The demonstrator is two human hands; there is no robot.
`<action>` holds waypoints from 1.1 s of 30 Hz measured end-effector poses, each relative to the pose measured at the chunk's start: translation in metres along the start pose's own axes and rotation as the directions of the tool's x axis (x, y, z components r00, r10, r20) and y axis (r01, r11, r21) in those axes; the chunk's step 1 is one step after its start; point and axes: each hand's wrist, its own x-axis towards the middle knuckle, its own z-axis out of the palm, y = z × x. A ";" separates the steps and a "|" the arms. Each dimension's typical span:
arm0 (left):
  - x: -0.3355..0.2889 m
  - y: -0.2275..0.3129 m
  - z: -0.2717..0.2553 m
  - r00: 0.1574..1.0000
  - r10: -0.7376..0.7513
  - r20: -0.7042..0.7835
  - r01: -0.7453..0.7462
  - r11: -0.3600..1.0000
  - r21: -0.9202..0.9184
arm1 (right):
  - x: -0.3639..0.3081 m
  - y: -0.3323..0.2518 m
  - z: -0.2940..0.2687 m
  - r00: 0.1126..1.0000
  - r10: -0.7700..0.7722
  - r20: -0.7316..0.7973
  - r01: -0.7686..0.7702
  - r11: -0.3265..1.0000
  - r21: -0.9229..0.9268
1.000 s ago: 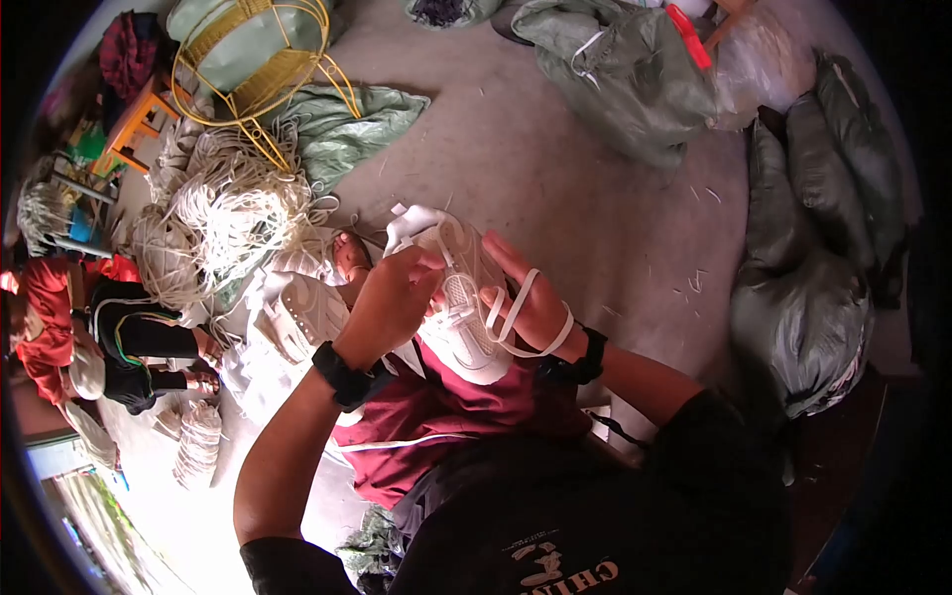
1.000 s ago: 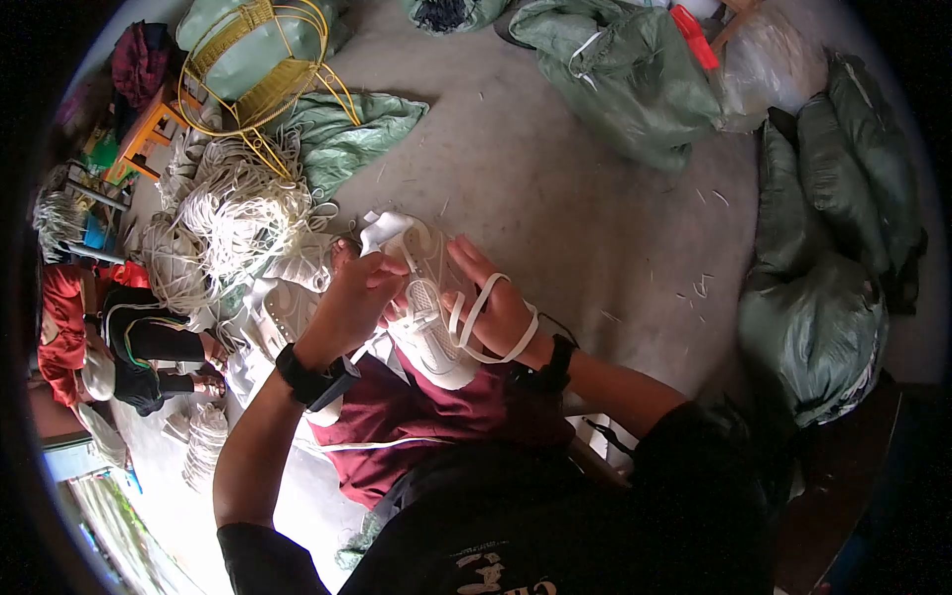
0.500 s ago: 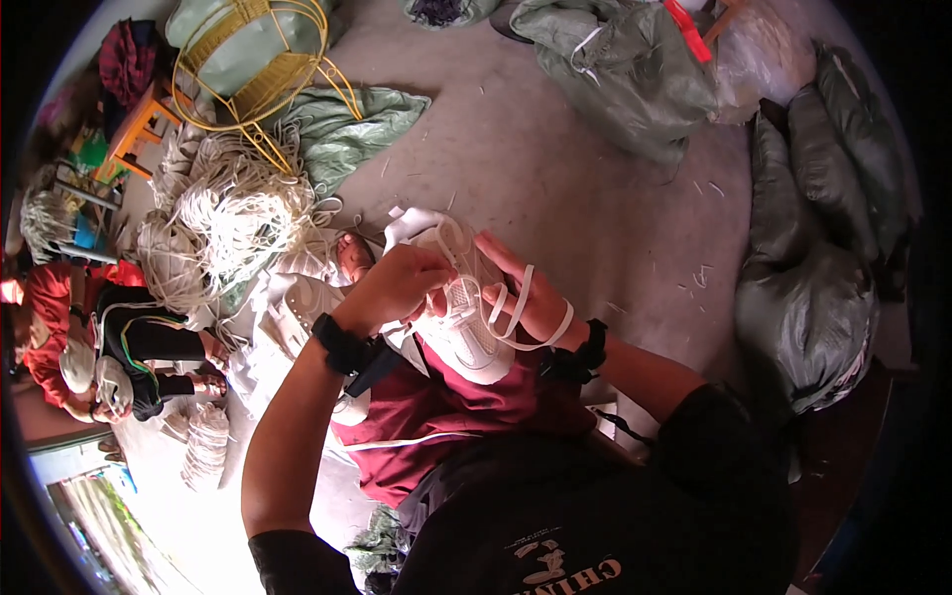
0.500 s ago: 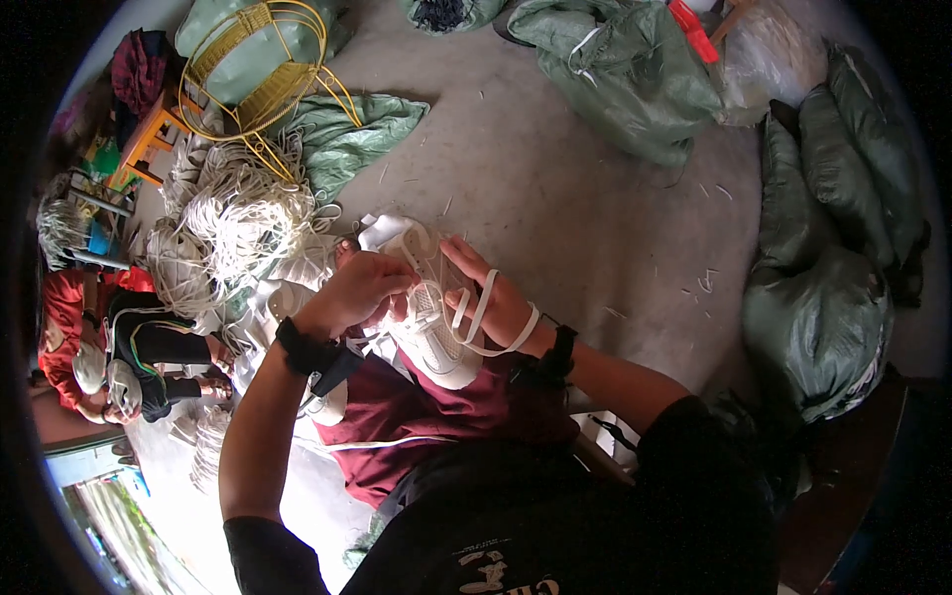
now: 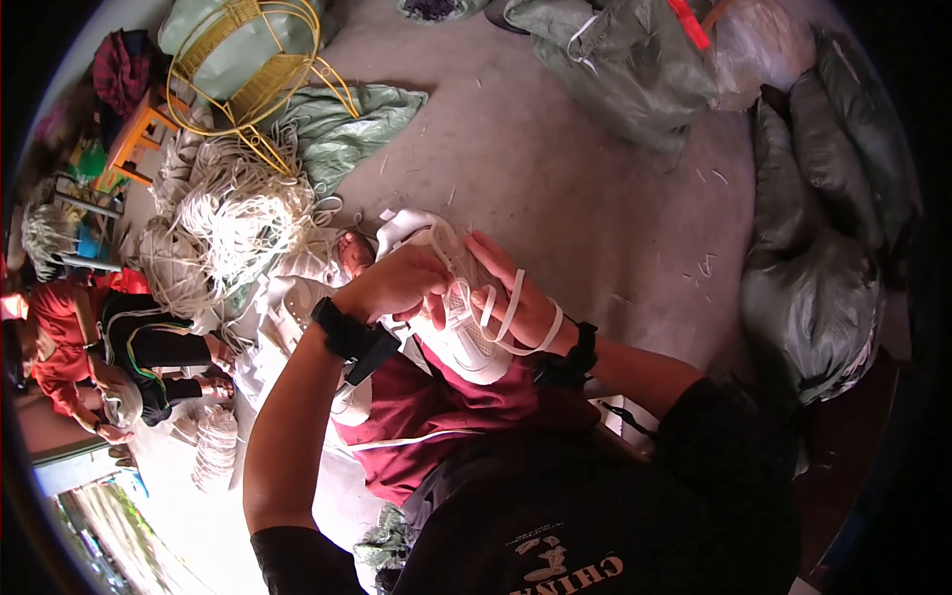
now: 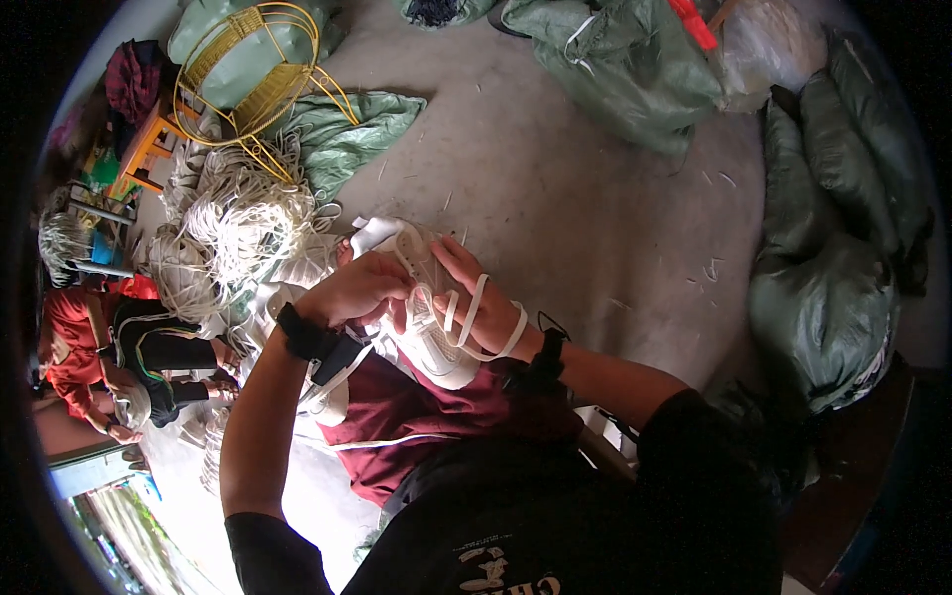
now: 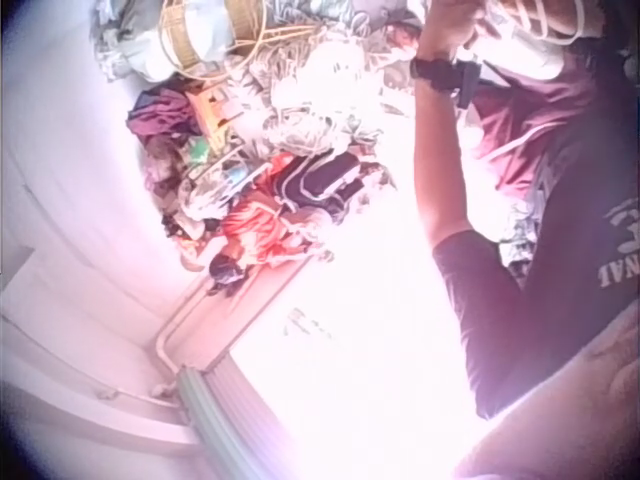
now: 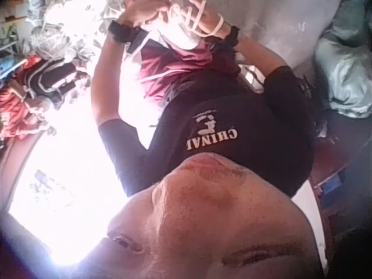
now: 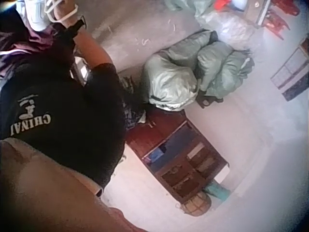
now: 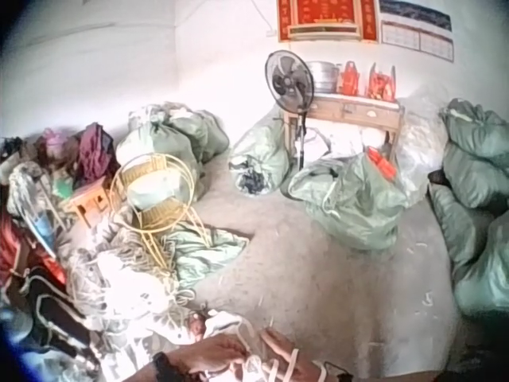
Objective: The recorder is lacing a pair of white shoes.
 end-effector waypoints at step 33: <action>-0.004 -0.010 0.036 0.914 0.337 -0.226 -0.265 0.918 0.295 | -0.009 0.015 -0.018 0.959 -0.162 0.234 0.167 0.986 -0.001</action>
